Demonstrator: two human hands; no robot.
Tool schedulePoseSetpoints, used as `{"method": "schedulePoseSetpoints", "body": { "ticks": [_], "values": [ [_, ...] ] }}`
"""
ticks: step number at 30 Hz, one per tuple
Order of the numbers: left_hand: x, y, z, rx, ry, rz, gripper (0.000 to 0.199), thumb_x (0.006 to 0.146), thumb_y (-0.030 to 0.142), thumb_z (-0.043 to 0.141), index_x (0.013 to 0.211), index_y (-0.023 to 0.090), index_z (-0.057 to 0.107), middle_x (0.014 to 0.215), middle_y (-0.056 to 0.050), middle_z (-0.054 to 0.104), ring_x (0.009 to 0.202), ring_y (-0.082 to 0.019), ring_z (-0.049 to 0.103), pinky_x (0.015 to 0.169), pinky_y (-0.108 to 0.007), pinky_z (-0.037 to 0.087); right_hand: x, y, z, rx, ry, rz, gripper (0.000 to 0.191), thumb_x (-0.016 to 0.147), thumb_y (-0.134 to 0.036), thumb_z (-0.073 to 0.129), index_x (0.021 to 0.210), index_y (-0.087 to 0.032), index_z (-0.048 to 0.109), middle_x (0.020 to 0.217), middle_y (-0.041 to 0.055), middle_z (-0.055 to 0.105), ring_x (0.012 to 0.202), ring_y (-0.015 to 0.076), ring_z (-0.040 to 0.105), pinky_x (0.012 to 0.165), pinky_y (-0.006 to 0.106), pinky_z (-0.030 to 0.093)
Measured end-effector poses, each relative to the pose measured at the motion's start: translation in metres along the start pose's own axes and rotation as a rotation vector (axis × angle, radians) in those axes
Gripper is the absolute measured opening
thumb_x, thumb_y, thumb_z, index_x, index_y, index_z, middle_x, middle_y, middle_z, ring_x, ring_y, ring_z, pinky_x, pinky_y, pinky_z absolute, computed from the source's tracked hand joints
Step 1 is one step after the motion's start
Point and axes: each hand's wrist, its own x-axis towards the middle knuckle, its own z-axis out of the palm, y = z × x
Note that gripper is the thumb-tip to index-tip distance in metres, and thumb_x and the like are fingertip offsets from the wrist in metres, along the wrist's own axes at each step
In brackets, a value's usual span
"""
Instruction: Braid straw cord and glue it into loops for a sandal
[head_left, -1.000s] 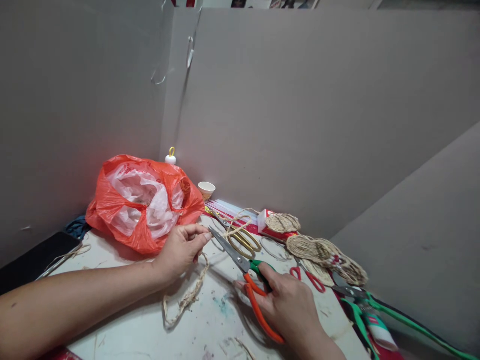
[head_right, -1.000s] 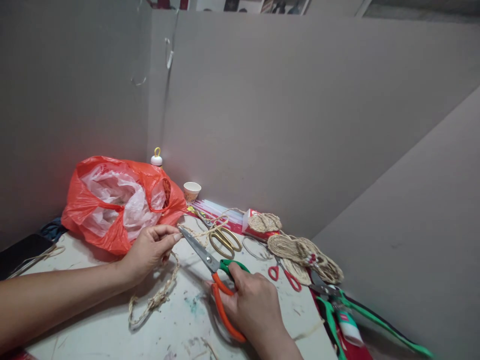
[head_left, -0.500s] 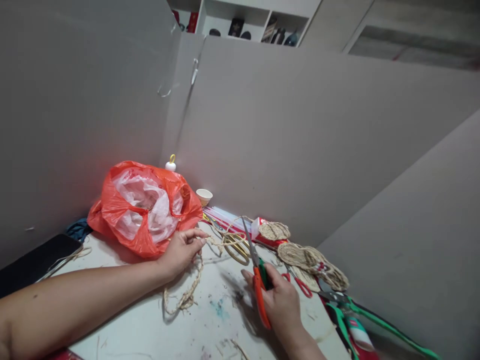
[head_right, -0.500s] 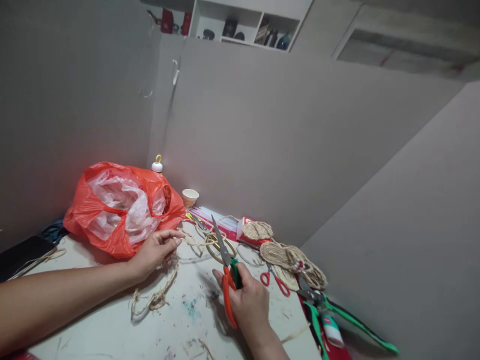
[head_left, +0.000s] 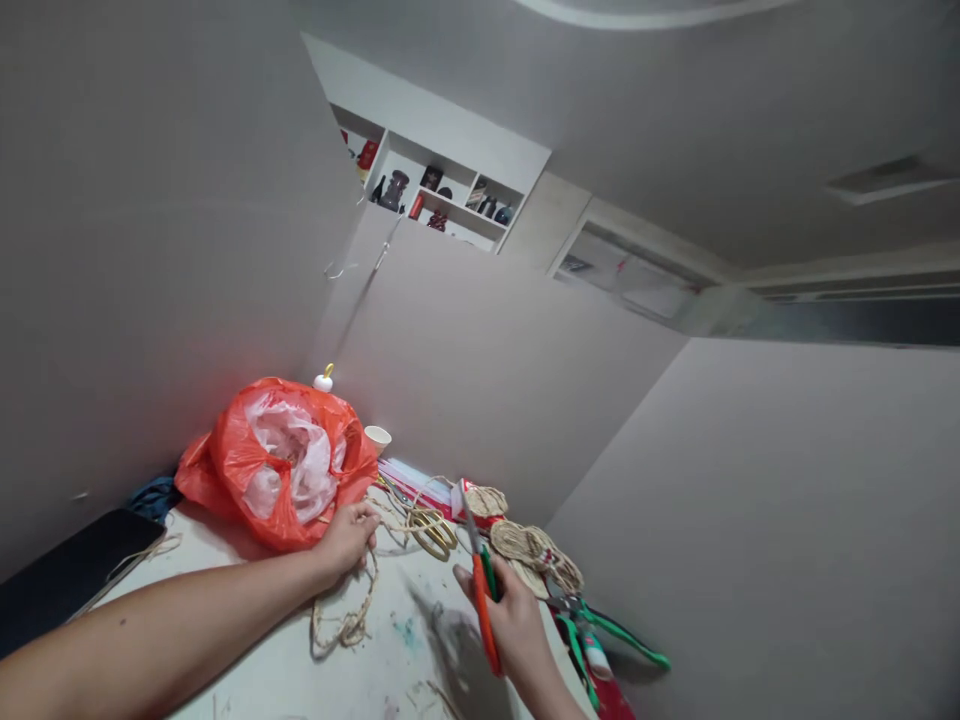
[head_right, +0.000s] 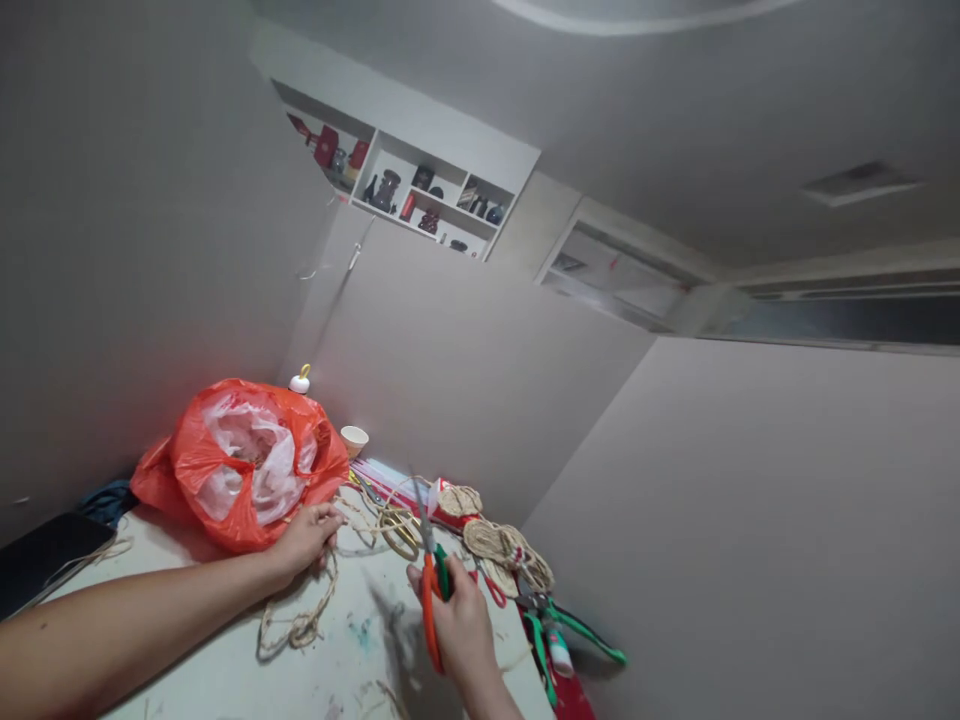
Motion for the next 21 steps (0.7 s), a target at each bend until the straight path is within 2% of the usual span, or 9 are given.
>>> {"method": "schedulePoseSetpoints", "body": {
  "ticks": [2,4,6,7,9,11,14,18,21],
  "values": [
    [0.002,0.005,-0.002,-0.05,-0.014,-0.055,0.024,0.084,0.038,0.054,0.077,0.015,0.052,0.052,0.008,0.046,0.032,-0.003,0.034,0.035,-0.017,0.026,-0.01,0.0,0.011,0.1,0.033,0.061,0.036,0.064,-0.049,0.071,0.063,-0.022,0.048,0.045,-0.007,0.047,0.04,0.0117,0.043,0.04,0.022,0.034],
    [0.003,0.01,-0.003,-0.093,-0.041,-0.126,0.022,0.089,0.035,0.051,0.085,0.013,0.055,0.063,0.004,0.052,0.041,-0.004,0.042,0.041,-0.018,0.036,-0.016,0.0,0.029,0.213,0.06,0.109,0.037,0.07,-0.053,0.065,0.07,-0.023,0.044,0.045,-0.0087,0.046,0.036,0.0108,0.041,0.035,0.021,0.031],
    [0.003,0.014,-0.003,-0.12,-0.086,-0.188,0.023,0.09,0.033,0.052,0.097,0.012,0.058,0.081,-0.001,0.059,0.059,-0.008,0.055,0.053,-0.023,0.048,-0.018,-0.001,0.053,0.328,0.074,0.128,0.038,0.07,-0.052,0.067,0.073,-0.023,0.042,0.052,-0.0065,0.053,0.043,0.0123,0.051,0.037,0.021,0.037],
    [0.001,0.016,-0.003,-0.129,-0.111,-0.213,0.023,0.09,0.033,0.052,0.1,0.012,0.058,0.085,-0.002,0.06,0.064,-0.01,0.056,0.056,-0.024,0.049,-0.018,0.0,0.064,0.379,0.085,0.133,0.038,0.07,-0.05,0.069,0.075,-0.023,0.042,0.058,-0.0049,0.057,0.05,0.0131,0.056,0.043,0.021,0.042],
    [-0.004,0.019,-0.001,-0.146,-0.164,-0.246,0.021,0.089,0.031,0.053,0.094,0.012,0.058,0.077,0.0,0.059,0.057,-0.008,0.053,0.051,-0.022,0.046,-0.02,0.001,0.085,0.463,0.106,0.139,0.037,0.07,-0.046,0.07,0.078,-0.023,0.043,0.071,-0.0024,0.062,0.064,0.0142,0.063,0.053,0.023,0.049],
    [-0.01,0.02,0.003,-0.161,-0.224,-0.263,0.02,0.087,0.029,0.055,0.078,0.012,0.057,0.059,0.004,0.051,0.042,-0.005,0.042,0.042,-0.018,0.036,-0.021,0.005,0.098,0.515,0.124,0.146,0.035,0.072,-0.044,0.07,0.08,-0.022,0.043,0.076,-0.001,0.064,0.069,0.0149,0.065,0.056,0.024,0.051],
    [-0.017,0.018,0.009,-0.182,-0.331,-0.279,0.02,0.078,0.029,0.061,0.066,0.014,0.054,0.048,0.006,0.046,0.034,-0.004,0.033,0.037,-0.017,0.029,-0.024,0.014,0.101,0.546,0.136,0.131,0.033,0.072,-0.04,0.071,0.08,-0.021,0.045,0.076,-0.0003,0.065,0.072,0.0163,0.067,0.061,0.027,0.053],
    [-0.02,0.008,0.013,-0.206,-0.459,-0.31,0.02,0.067,0.031,0.067,0.075,0.014,0.061,0.053,0.004,0.055,0.035,-0.004,0.036,0.038,-0.018,0.03,-0.025,0.021,0.09,0.558,0.144,0.093,0.034,0.071,-0.037,0.073,0.081,-0.021,0.045,0.079,-0.0007,0.065,0.072,0.0159,0.067,0.064,0.027,0.053],
    [-0.021,0.001,0.014,-0.217,-0.515,-0.335,0.023,0.062,0.031,0.07,0.076,0.014,0.062,0.053,0.004,0.056,0.035,-0.005,0.037,0.038,-0.019,0.029,-0.025,0.021,0.086,0.577,0.131,0.082,0.034,0.071,-0.035,0.073,0.08,-0.021,0.043,0.076,-0.0028,0.062,0.068,0.0136,0.065,0.064,0.026,0.052]
  ]
}}
